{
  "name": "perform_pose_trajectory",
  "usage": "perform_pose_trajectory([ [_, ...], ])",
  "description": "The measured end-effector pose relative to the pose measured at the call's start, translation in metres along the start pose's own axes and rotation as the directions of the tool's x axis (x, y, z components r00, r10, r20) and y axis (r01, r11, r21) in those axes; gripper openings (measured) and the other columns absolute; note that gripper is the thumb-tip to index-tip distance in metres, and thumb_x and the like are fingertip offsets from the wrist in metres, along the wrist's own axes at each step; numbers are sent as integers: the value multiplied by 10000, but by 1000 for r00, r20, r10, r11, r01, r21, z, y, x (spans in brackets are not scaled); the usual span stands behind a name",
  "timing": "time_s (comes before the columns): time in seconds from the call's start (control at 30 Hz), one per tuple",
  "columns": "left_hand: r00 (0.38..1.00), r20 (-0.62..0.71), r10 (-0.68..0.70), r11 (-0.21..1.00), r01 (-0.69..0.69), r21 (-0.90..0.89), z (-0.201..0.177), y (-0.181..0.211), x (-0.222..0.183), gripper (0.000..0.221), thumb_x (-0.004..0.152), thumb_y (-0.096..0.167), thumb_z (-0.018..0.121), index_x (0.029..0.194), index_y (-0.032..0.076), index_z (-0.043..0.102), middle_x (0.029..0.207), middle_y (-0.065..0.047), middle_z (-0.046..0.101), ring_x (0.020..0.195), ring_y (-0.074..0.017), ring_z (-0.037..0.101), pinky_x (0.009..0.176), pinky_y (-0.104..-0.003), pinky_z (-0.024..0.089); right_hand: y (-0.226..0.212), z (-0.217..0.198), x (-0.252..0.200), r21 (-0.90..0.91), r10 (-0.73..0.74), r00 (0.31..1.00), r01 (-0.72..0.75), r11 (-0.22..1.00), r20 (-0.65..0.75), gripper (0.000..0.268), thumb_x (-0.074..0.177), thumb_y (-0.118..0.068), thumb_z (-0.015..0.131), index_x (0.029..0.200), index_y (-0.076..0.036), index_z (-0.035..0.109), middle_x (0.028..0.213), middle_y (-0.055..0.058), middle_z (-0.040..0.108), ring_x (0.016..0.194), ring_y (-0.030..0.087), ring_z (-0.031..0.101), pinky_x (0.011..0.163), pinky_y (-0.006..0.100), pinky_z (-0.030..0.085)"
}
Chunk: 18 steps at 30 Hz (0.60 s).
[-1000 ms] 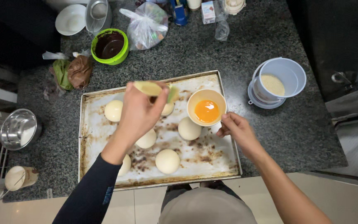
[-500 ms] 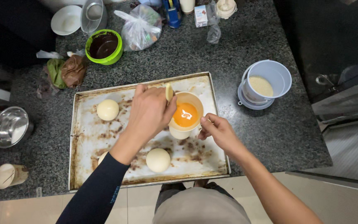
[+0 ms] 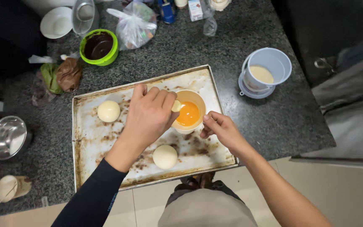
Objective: The person brushes dough balls with liquid from a cup using a pastry brush and then sprinkles seeds over them from a small bowl.
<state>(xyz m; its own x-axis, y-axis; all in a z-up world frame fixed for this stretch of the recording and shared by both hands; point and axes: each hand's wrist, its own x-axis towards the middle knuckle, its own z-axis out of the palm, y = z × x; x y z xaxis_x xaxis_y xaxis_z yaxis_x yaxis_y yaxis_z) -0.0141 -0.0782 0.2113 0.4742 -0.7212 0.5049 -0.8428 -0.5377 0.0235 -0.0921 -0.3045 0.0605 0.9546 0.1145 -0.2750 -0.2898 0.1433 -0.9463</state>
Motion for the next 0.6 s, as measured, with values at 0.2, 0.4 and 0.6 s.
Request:
perform_pose_trajectory([
  [0.2,995,-95,-39,996,30,-89,3,-7,-5,148,882,119,797,960,63,685,814,-61,639,809,-249,604,792,-446,385,5,5,-15,22,40,990,-37,999,-136,334,1038,-353,551,901,-55,617,759,44,649,749,152,706,714,314,565],
  [0.4,867,-161,-472,835,381,-396,21,-29,-20,134,986,134,701,938,18,746,758,-91,713,682,-233,641,779,-421,408,16,-11,-32,73,81,958,-63,995,-274,285,1028,-327,543,957,-64,627,792,23,628,738,159,696,717,328,575],
  [0.6,592,62,-804,454,677,-579,100,-50,-40,232,941,234,701,948,6,744,699,-120,714,604,-178,681,573,-335,516,18,-42,-42,100,84,932,-52,994,-351,304,1053,-331,539,928,-62,600,773,16,583,740,171,699,724,346,582],
])
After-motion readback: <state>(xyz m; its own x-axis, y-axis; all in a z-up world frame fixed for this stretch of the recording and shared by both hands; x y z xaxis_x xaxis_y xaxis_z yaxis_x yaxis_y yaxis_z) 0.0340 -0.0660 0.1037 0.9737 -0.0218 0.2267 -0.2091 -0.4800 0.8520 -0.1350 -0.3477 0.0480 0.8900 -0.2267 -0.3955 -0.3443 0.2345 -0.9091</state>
